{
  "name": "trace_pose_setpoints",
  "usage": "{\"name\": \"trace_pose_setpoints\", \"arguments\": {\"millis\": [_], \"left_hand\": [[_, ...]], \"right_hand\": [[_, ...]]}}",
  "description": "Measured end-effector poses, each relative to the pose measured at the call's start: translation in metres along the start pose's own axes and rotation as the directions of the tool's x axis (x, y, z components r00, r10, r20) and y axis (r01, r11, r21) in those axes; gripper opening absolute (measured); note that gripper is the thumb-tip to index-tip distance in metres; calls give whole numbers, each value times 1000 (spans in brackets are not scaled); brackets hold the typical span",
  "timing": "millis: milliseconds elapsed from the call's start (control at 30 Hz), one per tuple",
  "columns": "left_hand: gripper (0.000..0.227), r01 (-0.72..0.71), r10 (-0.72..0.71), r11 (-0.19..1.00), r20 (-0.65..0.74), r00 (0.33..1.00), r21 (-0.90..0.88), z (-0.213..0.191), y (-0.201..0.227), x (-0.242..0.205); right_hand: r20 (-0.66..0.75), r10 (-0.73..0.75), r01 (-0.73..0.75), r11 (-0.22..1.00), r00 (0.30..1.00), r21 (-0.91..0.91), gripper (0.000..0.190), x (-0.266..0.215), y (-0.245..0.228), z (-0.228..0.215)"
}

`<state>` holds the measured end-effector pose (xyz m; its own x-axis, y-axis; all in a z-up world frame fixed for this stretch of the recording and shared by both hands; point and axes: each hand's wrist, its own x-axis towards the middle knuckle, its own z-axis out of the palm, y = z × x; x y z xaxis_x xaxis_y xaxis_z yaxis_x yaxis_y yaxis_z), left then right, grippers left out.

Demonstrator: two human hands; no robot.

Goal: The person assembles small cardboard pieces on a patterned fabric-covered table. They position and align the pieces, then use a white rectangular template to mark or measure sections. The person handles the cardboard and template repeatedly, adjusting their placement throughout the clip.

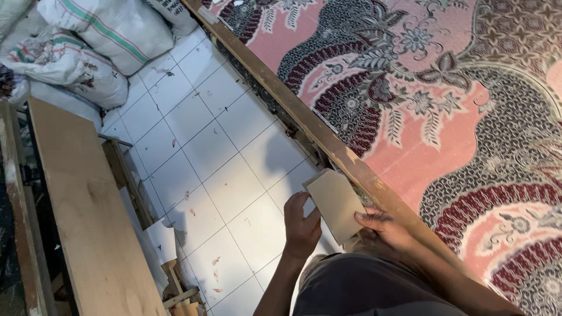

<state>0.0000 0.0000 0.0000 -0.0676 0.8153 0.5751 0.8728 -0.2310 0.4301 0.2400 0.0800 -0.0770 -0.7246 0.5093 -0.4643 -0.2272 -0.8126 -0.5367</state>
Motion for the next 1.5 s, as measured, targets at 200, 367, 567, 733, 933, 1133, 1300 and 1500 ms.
{"name": "trace_pose_setpoints", "arguments": {"millis": [200, 367, 567, 733, 933, 1133, 1300, 1500], "left_hand": [[26, 371, -420, 851, -56, 906, -372, -8, -53, 43], [21, 547, -479, 524, 305, 823, -653, -15, -140, 62], [15, 704, -536, 396, 474, 699, -590, -30, -262, 104], [16, 706, -468, 518, 530, 707, -483, -72, -372, 158], [17, 633, -397, 576, 500, 770, -518, -87, -460, 216], [16, 591, -358, 572, 475, 804, -569, -61, -542, 290], [19, 696, -519, 631, 481, 707, -342, -40, -622, 375], [20, 592, -462, 694, 378, 802, -410, -16, -701, 479]], "right_hand": [[-39, -57, 54, 996, 998, -77, 15, 74, -68, 55], [0, -159, 153, 950, 987, -272, 21, 164, -74, 78], [-83, -193, 108, 800, 978, -590, 21, 285, -70, 134], [46, -367, 283, 627, 929, -725, 20, 375, -87, 192], [-92, -361, 192, 675, 928, -712, 16, 459, -98, 224], [-150, -570, 343, 661, 808, -667, 15, 540, -167, 210], [-316, -742, 453, 629, 591, -631, 14, 593, -283, 199], [-309, -912, 473, 404, 268, -783, 10, 614, -413, 230]]}}
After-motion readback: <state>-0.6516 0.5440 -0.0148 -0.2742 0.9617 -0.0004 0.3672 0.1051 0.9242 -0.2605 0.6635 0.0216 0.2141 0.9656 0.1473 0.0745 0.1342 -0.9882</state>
